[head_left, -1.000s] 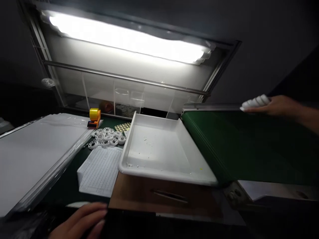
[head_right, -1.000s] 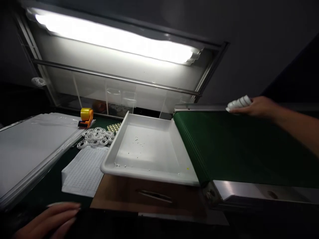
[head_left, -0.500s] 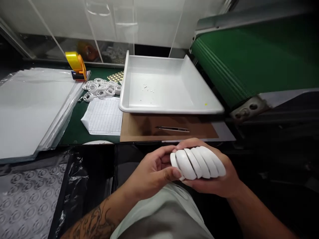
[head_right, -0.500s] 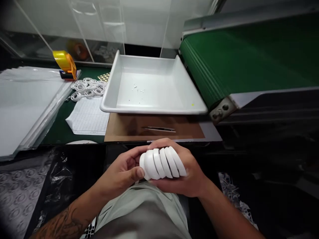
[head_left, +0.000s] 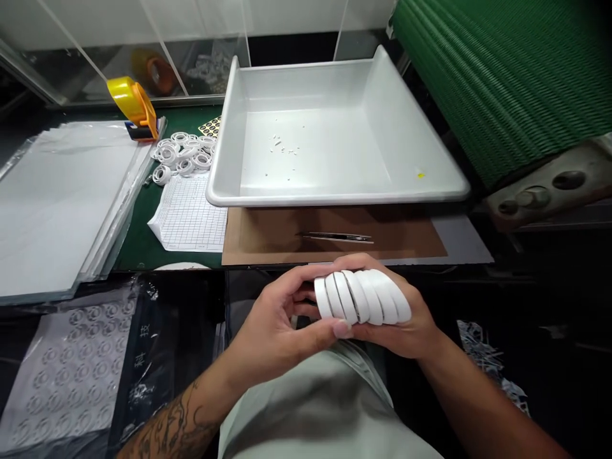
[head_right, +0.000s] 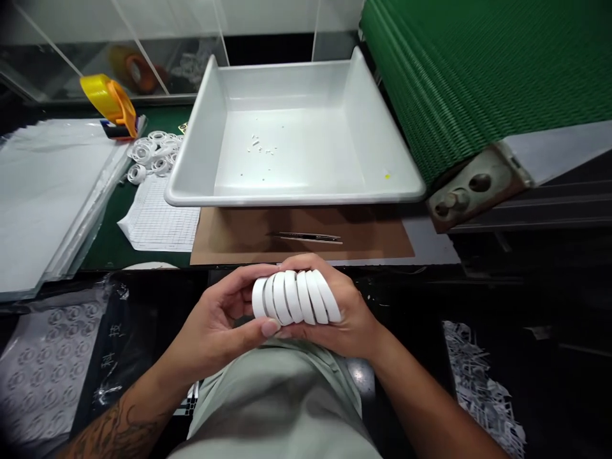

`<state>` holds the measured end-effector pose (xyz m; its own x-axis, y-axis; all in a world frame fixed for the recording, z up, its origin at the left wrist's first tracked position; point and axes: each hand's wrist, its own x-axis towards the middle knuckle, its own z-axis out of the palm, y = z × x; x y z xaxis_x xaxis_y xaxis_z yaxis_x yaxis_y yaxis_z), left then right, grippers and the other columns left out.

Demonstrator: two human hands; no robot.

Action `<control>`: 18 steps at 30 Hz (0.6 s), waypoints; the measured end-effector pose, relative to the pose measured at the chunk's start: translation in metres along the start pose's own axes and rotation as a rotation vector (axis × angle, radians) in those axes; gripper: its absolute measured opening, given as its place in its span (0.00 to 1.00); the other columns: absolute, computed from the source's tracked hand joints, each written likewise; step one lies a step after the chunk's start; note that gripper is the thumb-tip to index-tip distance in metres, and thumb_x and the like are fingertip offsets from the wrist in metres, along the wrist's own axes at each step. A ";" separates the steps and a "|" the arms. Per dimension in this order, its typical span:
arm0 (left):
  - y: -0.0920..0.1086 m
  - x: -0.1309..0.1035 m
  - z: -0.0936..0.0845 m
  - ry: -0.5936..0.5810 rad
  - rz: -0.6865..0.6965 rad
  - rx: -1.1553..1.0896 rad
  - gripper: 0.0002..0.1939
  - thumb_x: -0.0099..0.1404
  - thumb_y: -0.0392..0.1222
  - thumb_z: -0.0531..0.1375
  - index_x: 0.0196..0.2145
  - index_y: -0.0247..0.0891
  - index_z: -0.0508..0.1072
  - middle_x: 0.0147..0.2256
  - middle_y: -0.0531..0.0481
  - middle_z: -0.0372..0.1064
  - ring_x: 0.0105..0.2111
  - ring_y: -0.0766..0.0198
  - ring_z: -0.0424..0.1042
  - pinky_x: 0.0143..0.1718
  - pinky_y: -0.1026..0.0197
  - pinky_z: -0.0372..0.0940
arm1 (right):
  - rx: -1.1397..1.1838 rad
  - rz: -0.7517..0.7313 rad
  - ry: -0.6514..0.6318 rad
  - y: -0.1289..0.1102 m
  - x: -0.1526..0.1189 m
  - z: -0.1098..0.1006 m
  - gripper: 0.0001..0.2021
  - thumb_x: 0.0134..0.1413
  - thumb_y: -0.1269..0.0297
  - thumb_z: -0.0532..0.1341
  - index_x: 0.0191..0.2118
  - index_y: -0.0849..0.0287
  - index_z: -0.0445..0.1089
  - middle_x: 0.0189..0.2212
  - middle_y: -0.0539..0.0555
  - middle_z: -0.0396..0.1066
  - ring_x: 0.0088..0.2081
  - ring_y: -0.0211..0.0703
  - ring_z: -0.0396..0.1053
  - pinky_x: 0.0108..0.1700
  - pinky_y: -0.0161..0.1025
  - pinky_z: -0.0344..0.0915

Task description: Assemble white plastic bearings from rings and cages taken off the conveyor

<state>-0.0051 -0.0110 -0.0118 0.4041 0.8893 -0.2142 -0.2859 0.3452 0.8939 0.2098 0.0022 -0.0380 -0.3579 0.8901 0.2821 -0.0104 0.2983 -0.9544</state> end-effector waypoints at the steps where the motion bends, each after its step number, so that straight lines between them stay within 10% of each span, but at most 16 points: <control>1: -0.001 0.001 0.000 0.002 0.018 -0.009 0.23 0.62 0.34 0.75 0.54 0.45 0.79 0.48 0.50 0.81 0.45 0.64 0.81 0.46 0.68 0.75 | 0.014 -0.010 0.007 0.001 0.001 0.000 0.25 0.60 0.55 0.80 0.59 0.48 0.75 0.51 0.54 0.73 0.47 0.52 0.76 0.50 0.43 0.78; 10: -0.003 0.009 -0.009 0.258 0.176 -0.146 0.19 0.64 0.42 0.75 0.35 0.39 0.67 0.48 0.48 0.83 0.47 0.59 0.84 0.50 0.60 0.77 | 0.049 -0.022 0.082 0.001 0.008 0.005 0.21 0.62 0.58 0.79 0.56 0.50 0.75 0.51 0.52 0.73 0.49 0.46 0.75 0.51 0.35 0.76; 18: -0.016 0.005 0.017 0.158 0.197 -0.269 0.21 0.69 0.54 0.70 0.33 0.40 0.66 0.49 0.46 0.82 0.44 0.61 0.80 0.43 0.62 0.73 | -0.138 -0.172 0.211 0.000 0.009 0.026 0.24 0.66 0.53 0.76 0.61 0.50 0.70 0.49 0.55 0.73 0.42 0.52 0.76 0.43 0.45 0.78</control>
<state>0.0166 -0.0177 -0.0204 0.1849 0.9748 -0.1252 -0.5714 0.2102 0.7933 0.1819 0.0013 -0.0382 -0.1600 0.8699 0.4665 0.0776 0.4822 -0.8726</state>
